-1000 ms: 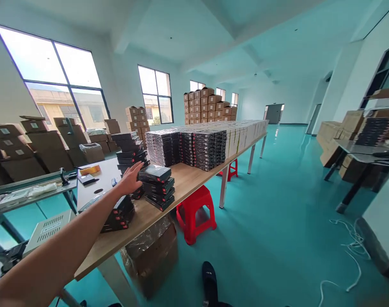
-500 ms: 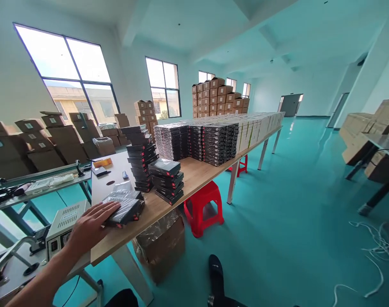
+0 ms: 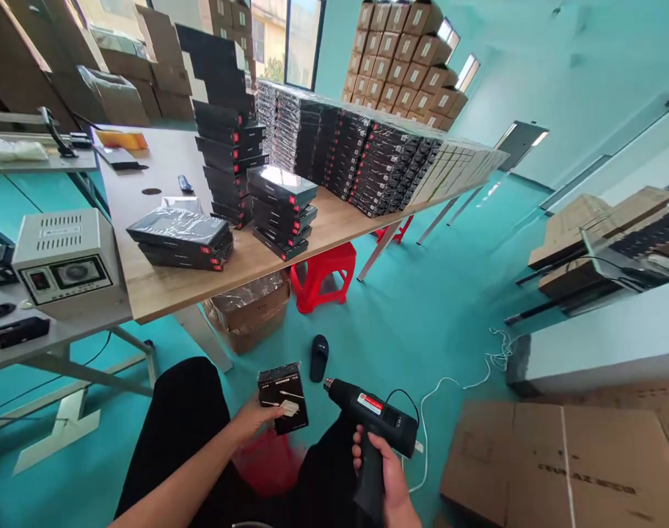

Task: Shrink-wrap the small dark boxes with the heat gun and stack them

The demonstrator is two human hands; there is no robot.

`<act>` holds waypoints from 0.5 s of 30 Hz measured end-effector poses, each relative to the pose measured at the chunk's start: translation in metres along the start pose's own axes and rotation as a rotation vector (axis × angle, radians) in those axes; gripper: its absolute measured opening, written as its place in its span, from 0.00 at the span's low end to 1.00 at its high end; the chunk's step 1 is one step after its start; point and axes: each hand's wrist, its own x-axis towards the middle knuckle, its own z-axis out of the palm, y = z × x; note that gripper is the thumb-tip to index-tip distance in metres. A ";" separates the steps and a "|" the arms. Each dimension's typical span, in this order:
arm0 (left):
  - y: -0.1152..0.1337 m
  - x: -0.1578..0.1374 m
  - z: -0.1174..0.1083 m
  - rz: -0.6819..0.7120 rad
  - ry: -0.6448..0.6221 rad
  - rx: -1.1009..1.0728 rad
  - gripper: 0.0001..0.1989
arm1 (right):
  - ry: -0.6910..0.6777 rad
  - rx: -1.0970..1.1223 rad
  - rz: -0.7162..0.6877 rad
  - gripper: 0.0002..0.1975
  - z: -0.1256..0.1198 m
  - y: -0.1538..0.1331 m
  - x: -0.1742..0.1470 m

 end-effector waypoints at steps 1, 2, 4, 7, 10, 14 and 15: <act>-0.007 0.002 -0.010 0.006 0.015 0.004 0.28 | 0.012 0.011 -0.001 0.13 0.002 -0.003 -0.010; -0.012 0.003 -0.018 0.006 0.034 0.011 0.28 | 0.021 0.022 -0.001 0.13 0.005 -0.005 -0.021; -0.017 0.004 -0.029 0.002 0.057 0.062 0.29 | 0.012 -0.004 0.008 0.12 0.011 -0.012 -0.045; -0.023 0.005 -0.034 0.023 0.036 0.224 0.25 | -0.008 -0.102 0.022 0.13 0.026 -0.024 -0.078; -0.031 0.008 -0.032 0.019 -0.020 0.330 0.22 | -0.001 -0.238 0.055 0.14 0.044 -0.036 -0.099; -0.038 0.010 -0.032 -0.016 -0.030 0.337 0.21 | 0.020 -0.398 0.059 0.13 0.064 -0.044 -0.107; -0.038 0.010 -0.032 -0.034 -0.035 0.321 0.21 | 0.021 -0.427 0.056 0.13 0.068 -0.044 -0.106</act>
